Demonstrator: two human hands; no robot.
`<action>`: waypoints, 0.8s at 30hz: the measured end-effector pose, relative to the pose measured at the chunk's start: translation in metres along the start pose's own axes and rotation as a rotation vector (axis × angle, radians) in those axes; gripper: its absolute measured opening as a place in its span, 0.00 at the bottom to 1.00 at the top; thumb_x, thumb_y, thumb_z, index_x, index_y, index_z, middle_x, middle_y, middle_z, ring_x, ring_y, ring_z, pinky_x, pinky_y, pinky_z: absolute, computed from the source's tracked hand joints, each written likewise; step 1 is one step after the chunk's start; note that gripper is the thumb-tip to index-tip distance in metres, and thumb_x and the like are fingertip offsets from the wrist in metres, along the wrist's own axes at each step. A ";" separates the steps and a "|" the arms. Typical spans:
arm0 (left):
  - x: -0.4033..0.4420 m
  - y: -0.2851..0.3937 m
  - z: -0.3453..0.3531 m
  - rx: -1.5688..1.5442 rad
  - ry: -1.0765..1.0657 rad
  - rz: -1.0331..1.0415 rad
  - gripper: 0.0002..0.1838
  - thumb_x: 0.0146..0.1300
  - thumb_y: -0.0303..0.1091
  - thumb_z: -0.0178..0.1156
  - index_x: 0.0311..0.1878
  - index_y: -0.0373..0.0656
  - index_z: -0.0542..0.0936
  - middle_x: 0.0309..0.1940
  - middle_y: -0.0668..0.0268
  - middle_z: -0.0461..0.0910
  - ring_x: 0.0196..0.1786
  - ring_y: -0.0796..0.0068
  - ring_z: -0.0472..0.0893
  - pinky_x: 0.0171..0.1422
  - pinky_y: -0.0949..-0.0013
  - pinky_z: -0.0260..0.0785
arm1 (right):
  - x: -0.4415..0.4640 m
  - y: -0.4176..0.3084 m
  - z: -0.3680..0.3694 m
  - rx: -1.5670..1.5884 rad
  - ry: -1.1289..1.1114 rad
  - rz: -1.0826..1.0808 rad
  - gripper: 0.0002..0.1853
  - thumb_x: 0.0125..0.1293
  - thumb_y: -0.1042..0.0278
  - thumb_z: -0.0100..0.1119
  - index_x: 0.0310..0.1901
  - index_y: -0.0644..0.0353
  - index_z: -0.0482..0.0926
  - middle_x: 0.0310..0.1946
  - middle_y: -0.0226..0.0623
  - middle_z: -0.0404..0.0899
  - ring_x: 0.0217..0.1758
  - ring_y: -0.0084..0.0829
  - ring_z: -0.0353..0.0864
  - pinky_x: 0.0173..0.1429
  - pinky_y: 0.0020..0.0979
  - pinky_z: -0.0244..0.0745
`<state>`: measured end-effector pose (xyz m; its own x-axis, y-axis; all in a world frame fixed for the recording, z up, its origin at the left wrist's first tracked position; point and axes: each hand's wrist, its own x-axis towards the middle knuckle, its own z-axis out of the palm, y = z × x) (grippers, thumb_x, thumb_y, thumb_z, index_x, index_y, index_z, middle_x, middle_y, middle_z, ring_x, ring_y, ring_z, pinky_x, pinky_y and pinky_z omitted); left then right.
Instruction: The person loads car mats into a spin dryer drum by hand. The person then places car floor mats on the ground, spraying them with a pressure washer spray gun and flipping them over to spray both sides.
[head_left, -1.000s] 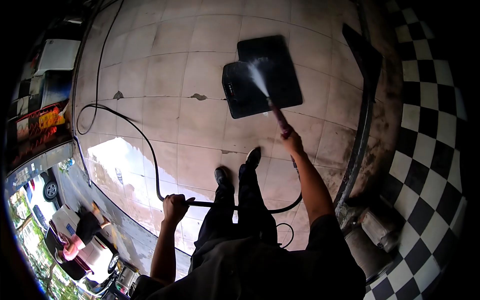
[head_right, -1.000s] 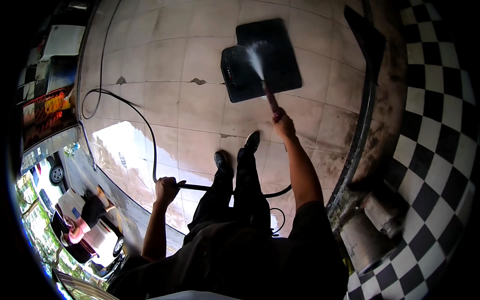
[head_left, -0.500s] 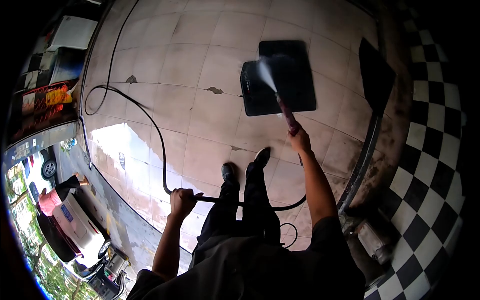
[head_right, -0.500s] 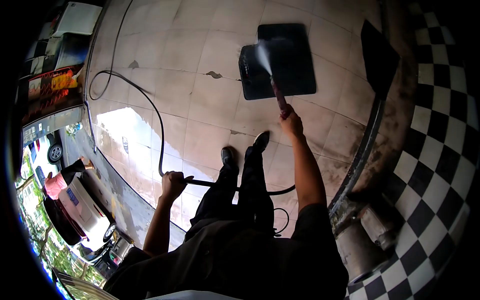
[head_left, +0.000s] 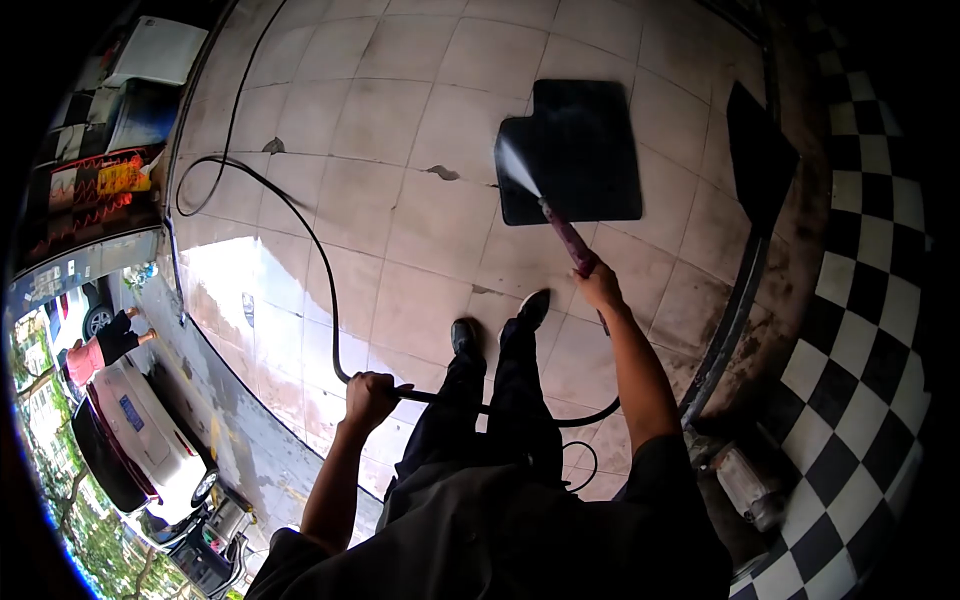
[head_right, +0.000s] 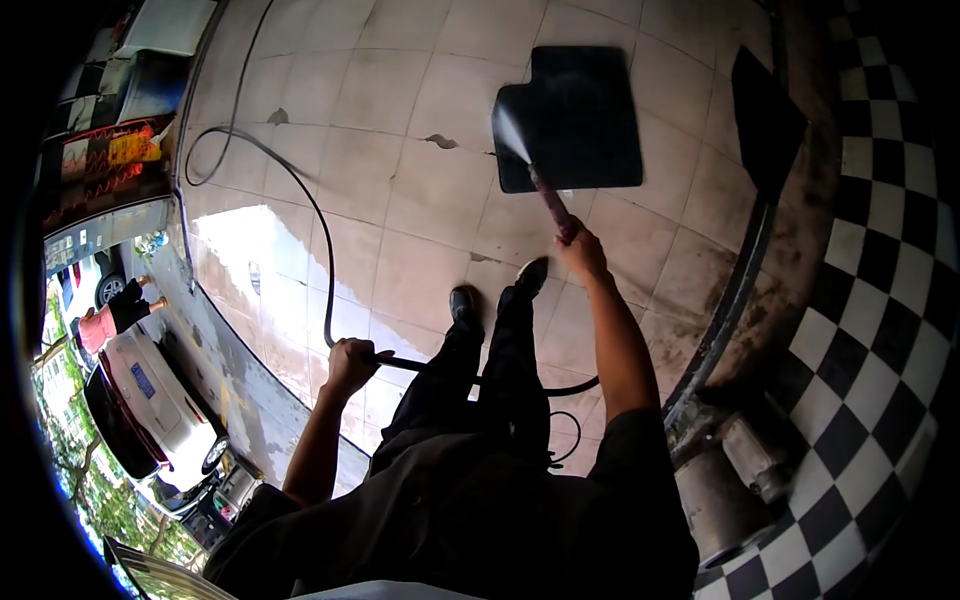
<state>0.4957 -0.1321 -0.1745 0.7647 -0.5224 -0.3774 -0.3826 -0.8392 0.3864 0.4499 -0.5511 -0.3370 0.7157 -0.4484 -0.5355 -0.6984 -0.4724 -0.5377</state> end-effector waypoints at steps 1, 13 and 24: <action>0.000 0.001 -0.001 0.005 0.002 0.006 0.25 0.46 0.45 0.67 0.08 0.40 0.67 0.07 0.57 0.66 0.14 0.55 0.69 0.19 0.59 0.59 | -0.001 0.004 -0.002 0.016 0.041 0.022 0.25 0.52 0.61 0.59 0.54 0.44 0.69 0.41 0.45 0.78 0.45 0.48 0.76 0.48 0.40 0.72; -0.005 0.003 -0.003 0.058 -0.057 0.020 0.25 0.45 0.47 0.66 0.08 0.40 0.68 0.08 0.57 0.68 0.15 0.54 0.70 0.21 0.60 0.61 | -0.054 0.003 0.014 0.051 -0.052 -0.007 0.26 0.53 0.44 0.56 0.51 0.46 0.69 0.37 0.46 0.78 0.43 0.51 0.75 0.45 0.43 0.72; -0.012 0.002 -0.004 0.058 -0.077 0.053 0.23 0.45 0.43 0.68 0.08 0.40 0.68 0.09 0.57 0.69 0.15 0.54 0.70 0.20 0.60 0.60 | -0.074 0.102 0.051 0.008 0.213 0.220 0.23 0.51 0.52 0.59 0.49 0.49 0.71 0.33 0.48 0.78 0.39 0.49 0.78 0.41 0.44 0.74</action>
<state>0.4884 -0.1270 -0.1659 0.7014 -0.5742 -0.4222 -0.4523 -0.8165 0.3589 0.3252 -0.5276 -0.3851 0.5332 -0.6889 -0.4911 -0.8362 -0.3408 -0.4298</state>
